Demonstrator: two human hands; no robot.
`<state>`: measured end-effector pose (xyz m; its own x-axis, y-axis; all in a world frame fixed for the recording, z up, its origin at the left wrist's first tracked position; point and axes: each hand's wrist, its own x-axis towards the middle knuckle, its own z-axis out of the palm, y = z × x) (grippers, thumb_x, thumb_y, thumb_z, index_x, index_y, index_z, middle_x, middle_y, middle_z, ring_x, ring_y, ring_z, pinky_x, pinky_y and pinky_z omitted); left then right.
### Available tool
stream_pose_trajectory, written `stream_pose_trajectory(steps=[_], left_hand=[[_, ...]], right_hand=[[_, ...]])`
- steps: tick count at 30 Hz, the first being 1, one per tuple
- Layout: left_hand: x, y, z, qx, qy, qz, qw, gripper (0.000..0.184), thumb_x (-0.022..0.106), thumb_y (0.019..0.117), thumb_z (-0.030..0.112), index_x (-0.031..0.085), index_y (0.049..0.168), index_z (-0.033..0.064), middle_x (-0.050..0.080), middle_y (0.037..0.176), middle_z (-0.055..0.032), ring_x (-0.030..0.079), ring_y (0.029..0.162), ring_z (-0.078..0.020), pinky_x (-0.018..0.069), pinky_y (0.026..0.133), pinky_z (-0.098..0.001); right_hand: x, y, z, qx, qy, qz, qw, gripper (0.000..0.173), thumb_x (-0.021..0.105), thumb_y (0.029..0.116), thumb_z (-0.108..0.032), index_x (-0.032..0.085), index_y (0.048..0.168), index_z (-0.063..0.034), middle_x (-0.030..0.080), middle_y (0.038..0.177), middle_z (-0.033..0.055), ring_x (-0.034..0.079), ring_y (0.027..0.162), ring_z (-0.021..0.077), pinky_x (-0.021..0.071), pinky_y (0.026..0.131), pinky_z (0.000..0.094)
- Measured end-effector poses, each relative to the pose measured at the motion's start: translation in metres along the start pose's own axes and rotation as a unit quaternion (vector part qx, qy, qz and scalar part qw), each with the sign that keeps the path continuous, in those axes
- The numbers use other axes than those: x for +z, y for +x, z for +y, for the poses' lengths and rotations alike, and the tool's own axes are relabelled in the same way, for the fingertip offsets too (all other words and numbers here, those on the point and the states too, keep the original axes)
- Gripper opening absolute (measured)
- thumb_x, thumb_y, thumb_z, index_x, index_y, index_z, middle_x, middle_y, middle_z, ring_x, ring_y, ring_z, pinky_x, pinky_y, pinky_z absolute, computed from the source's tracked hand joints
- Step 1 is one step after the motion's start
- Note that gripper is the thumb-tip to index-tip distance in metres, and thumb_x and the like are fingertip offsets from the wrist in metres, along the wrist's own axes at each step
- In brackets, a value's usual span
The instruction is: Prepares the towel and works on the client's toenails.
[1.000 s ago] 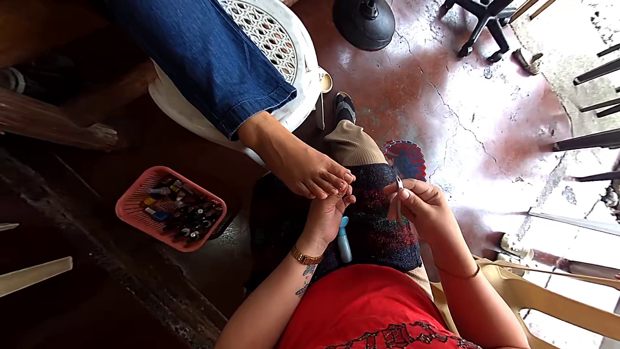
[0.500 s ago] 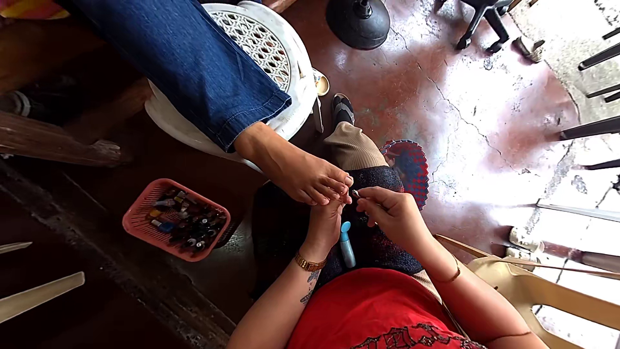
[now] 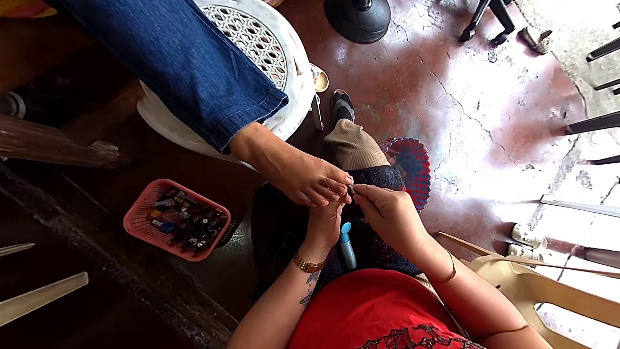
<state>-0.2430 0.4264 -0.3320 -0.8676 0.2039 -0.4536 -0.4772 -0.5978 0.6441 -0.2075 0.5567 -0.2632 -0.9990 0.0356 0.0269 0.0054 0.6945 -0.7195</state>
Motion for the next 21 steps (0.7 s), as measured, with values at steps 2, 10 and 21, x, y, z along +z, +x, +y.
stream_pose_trajectory(steps=[2, 10, 21], left_hand=[[0.001, 0.0, 0.001, -0.001, 0.0, -0.002, 1.0, 0.018, 0.059, 0.0929, -0.01, 0.067, 0.098, 0.0051, 0.069, 0.095, -0.0064, 0.066, 0.082, -0.0127, 0.0572, 0.084, -0.0287], [0.001, -0.001, 0.001, -0.006, 0.006, 0.011, 1.0, 0.018, 0.059, 0.0918, -0.011, 0.068, 0.098, 0.0034, 0.069, 0.093, -0.0079, 0.066, 0.082, -0.014, 0.0571, 0.083, -0.0288], [0.001, 0.0, 0.0, -0.005, -0.003, 0.015, 1.0, 0.02, 0.059, 0.0913, -0.012, 0.068, 0.096, 0.005, 0.07, 0.092, -0.006, 0.067, 0.083, -0.013, 0.0576, 0.085, -0.0296]], right_hand=[[0.004, -0.001, -0.001, -0.029, -0.057, 0.028, 0.998, 0.023, 0.057, 0.1011, -0.013, 0.076, 0.111, -0.0053, 0.074, 0.083, 0.0048, 0.069, 0.072, 0.0116, 0.0572, 0.067, 0.0289], [0.02, -0.006, 0.003, -0.078, -0.127, 0.085, 0.985, 0.019, 0.058, 0.0998, -0.008, 0.074, 0.108, -0.0018, 0.069, 0.085, 0.0114, 0.069, 0.071, 0.0204, 0.057, 0.061, 0.0317], [0.024, -0.004, 0.007, -0.089, -0.098, 0.065, 0.989, 0.016, 0.055, 0.1011, -0.007, 0.07, 0.105, -0.0014, 0.068, 0.078, 0.0098, 0.068, 0.066, 0.0198, 0.0566, 0.059, 0.0319]])
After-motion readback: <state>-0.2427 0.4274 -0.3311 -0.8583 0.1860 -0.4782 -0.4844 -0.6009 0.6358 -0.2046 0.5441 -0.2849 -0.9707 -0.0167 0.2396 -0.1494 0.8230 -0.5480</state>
